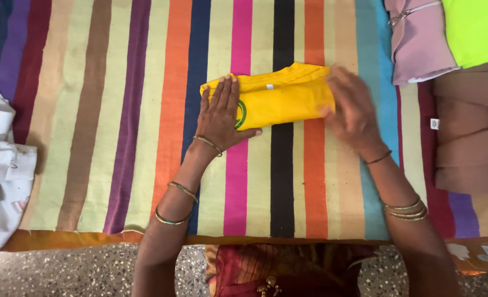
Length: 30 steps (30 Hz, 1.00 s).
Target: The person folds the sides and sleeves of a yellow t-shirt inward on a bed, then rolls the shirt tightly from the bottom to the top while smoothing the fabric by hand.
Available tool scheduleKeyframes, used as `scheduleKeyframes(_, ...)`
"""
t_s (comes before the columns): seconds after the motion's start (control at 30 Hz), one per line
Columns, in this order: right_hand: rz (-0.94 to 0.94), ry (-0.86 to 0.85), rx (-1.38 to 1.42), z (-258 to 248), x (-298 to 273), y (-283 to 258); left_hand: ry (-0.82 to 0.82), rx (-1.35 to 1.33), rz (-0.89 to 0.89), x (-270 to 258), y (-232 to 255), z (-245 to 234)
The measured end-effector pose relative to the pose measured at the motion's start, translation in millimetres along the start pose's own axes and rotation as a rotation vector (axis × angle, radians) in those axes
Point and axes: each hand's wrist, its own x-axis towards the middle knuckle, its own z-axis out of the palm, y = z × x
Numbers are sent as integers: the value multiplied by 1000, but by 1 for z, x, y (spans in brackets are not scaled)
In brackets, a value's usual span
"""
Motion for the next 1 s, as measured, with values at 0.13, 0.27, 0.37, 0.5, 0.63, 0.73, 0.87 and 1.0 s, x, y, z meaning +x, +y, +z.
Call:
scheduleKeyframes(0.13,-324,-188,-67,13,5,-24,6,0,27,0,-1,0)
scheduleKeyframes(0.27,-243,-230,-151,10,7,-15,135,-119,200,-3,-9,-5)
scheduleKeyframes(0.37,-198,-212,-115,7,6,-5,208,-145,301,-6,-8,-13)
scheduleKeyframes(0.5,-173,-195,-115,9,5,-2,187,-198,359,-6,2,-18)
scheduleKeyframes(0.63,-156,-196,-30,6,9,1,214,-195,387,-7,8,-21)
scheduleKeyframes(0.73,-159,-219,7,2,8,3,229,-199,389,-9,11,-24)
scheduleKeyframes(0.87,-155,-226,80,0,8,3,230,-229,383,-9,11,-30)
scheduleKeyframes(1.0,-140,-214,101,-1,9,-6,206,-237,349,-9,8,-33)
